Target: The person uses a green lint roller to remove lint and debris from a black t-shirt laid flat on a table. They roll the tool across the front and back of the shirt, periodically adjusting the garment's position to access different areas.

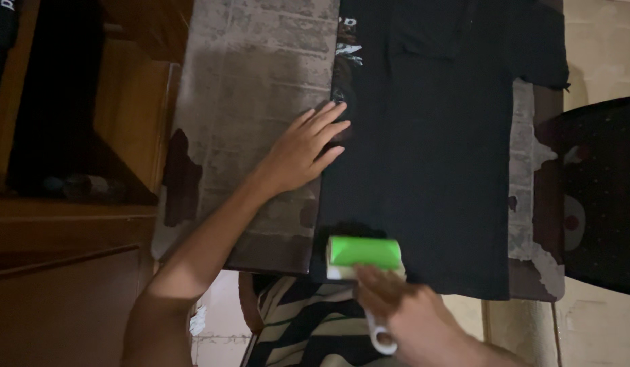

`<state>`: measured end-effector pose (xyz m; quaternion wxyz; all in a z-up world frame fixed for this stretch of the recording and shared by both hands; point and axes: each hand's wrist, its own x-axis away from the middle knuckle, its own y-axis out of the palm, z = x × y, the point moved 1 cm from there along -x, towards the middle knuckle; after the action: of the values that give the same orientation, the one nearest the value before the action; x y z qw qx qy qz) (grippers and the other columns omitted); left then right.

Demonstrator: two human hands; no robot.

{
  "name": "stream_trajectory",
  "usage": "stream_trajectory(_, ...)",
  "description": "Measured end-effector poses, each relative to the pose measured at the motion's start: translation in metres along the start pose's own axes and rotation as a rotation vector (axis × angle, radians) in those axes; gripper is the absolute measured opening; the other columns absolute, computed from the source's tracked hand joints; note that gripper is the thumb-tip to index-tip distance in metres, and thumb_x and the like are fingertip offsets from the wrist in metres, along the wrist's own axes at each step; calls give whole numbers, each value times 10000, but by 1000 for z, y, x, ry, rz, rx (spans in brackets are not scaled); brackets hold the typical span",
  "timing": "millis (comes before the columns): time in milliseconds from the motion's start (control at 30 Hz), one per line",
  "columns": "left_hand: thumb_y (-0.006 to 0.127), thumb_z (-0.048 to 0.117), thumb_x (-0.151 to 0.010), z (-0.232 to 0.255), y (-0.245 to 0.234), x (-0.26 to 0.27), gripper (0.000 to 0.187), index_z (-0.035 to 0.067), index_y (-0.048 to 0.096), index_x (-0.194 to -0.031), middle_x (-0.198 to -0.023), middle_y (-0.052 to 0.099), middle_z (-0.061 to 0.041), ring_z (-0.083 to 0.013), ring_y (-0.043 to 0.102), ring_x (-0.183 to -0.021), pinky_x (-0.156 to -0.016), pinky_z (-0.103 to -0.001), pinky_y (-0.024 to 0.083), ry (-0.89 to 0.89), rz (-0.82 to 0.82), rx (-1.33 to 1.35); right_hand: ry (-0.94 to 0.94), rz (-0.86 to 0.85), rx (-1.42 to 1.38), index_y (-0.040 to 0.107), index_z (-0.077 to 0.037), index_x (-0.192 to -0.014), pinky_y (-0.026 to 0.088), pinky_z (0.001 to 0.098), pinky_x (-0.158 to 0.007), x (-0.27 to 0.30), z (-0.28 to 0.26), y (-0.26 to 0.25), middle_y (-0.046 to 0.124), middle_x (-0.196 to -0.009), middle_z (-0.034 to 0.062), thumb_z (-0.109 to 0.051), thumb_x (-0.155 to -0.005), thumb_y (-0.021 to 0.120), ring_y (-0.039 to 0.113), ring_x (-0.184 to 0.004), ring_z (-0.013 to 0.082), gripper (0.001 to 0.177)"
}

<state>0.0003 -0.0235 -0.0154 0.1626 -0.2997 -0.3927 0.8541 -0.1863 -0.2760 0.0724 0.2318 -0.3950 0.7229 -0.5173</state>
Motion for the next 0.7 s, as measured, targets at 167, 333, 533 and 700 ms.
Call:
stream_trajectory(167,695,478,-939,-12,1,1,705,39,520,-1462,-1612,374,-156,-343,299,-1510,-1237,-520,227,-144,-77,-63,191,-222,4,702,-68,-1145,639,333,-793,-24,31,-11,748,-1141,143,-133,-727,765,787,-939,250,428)
stream_trajectory(333,718,530,-899,-23,-3,4,862,44,398,-1536,-1659,267,-187,-383,203,-1547,-1249,-537,202,-151,-135,-74,295,-42,-205,755,-121,-1145,625,325,-644,-91,96,-71,777,-801,105,-9,-703,723,777,-644,197,456)
stream_trajectory(533,768,647,-805,-25,-12,8,1111,65,257,-1602,-1689,155,-205,-409,106,-1569,-1238,-556,182,-243,-246,3,115,-48,-238,764,-91,-1067,639,315,-684,-77,99,-85,796,-994,121,15,-659,707,785,-689,207,426)
stream_trajectory(700,832,751,-650,-19,-16,8,1358,26,199,-1609,-1680,90,-260,-470,30,-1561,-1259,-586,107,-152,-270,26,23,-56,-96,719,-55,-1131,639,322,-696,-56,91,-64,711,-1336,199,-65,-670,745,791,-794,229,462)
